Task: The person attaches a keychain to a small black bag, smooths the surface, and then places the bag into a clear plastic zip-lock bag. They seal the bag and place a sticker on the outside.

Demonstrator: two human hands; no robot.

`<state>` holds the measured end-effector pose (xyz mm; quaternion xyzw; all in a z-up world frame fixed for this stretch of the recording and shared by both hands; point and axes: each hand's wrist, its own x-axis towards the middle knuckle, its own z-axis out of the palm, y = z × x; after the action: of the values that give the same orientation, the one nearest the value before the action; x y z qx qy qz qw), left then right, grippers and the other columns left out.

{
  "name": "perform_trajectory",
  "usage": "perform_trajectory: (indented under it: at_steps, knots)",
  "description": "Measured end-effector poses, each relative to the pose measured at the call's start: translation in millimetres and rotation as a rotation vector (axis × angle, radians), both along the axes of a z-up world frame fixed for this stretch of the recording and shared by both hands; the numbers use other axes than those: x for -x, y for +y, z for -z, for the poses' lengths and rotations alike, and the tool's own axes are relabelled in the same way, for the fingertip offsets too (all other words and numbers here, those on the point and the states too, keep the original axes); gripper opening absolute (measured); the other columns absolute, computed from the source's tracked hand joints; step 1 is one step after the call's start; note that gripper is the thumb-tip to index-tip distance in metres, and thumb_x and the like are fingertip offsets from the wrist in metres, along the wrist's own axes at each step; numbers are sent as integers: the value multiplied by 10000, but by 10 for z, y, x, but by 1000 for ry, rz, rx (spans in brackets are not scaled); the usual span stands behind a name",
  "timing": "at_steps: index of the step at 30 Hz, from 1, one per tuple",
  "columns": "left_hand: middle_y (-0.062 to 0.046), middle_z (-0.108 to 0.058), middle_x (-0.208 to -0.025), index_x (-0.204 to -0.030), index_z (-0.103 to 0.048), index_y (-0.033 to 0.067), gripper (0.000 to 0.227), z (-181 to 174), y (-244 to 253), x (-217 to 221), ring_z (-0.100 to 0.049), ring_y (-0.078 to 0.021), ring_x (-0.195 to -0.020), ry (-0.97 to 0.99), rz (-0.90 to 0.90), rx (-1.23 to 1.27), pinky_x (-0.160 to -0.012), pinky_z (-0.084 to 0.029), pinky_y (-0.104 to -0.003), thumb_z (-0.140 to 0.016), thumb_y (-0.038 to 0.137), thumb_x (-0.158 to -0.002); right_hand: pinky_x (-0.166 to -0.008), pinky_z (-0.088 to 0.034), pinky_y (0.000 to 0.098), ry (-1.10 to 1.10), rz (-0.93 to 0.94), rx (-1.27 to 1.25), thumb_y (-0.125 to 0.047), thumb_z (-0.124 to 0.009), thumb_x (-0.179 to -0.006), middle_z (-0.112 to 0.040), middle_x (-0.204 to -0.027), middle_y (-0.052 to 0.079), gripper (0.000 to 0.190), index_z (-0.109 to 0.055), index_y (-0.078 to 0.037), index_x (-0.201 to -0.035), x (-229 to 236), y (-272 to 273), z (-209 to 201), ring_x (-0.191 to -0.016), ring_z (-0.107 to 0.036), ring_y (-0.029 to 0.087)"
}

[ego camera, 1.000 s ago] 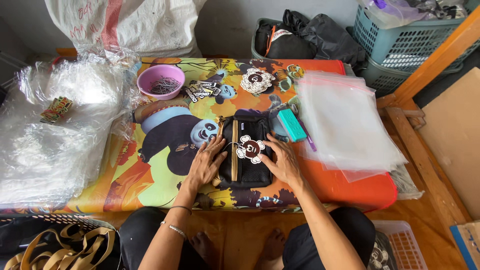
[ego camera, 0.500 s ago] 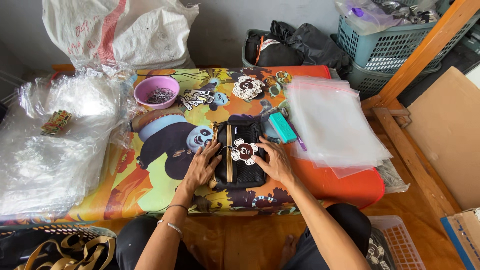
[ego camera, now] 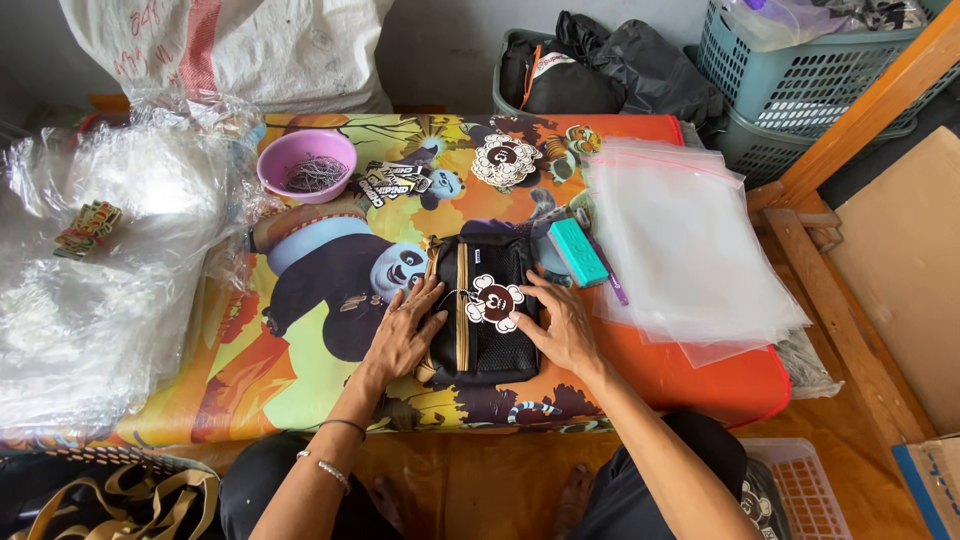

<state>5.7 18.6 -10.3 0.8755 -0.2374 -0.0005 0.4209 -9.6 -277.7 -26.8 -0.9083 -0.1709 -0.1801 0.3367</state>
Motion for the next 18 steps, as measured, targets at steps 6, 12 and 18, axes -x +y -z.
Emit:
perform_trajectory:
  at_steps: [6,12,18]
  knots:
    - [-117,-385,-1638,-1557,-475,215,656,-338,43,69,-287,-371,-1507,126,-7,117,-1252,-168,-575,-664,385,-952,-1066,-463,531,133,-22,-101,-405,-729,-925,-610,-1437,205,493,-657,-127,-1326,41,-5,-249,-1283,-591,425]
    - [-209,-290,-1662,-1603,-340,63,783,-505,-145,-38,-269,-364,-1530,68,-122,-90,-1256,-204,-540,-576,504,-1000,-1084,-436,551,48,-136,165,-454,-705,-936,-500,-1521,227,584,-575,-148,-1415,-188,61,-436,-1342,-525,433]
    - [-220,-243,-1672,-1601,-312,30,826,-265,-248,-213,-216,-342,-1554,64,-22,-364,-1266,-119,-540,-397,635,-1047,-1119,-371,590,189,-224,424,-664,-583,-936,-431,-1543,306,776,-508,-108,-1472,-347,162,-573,-1418,-440,464]
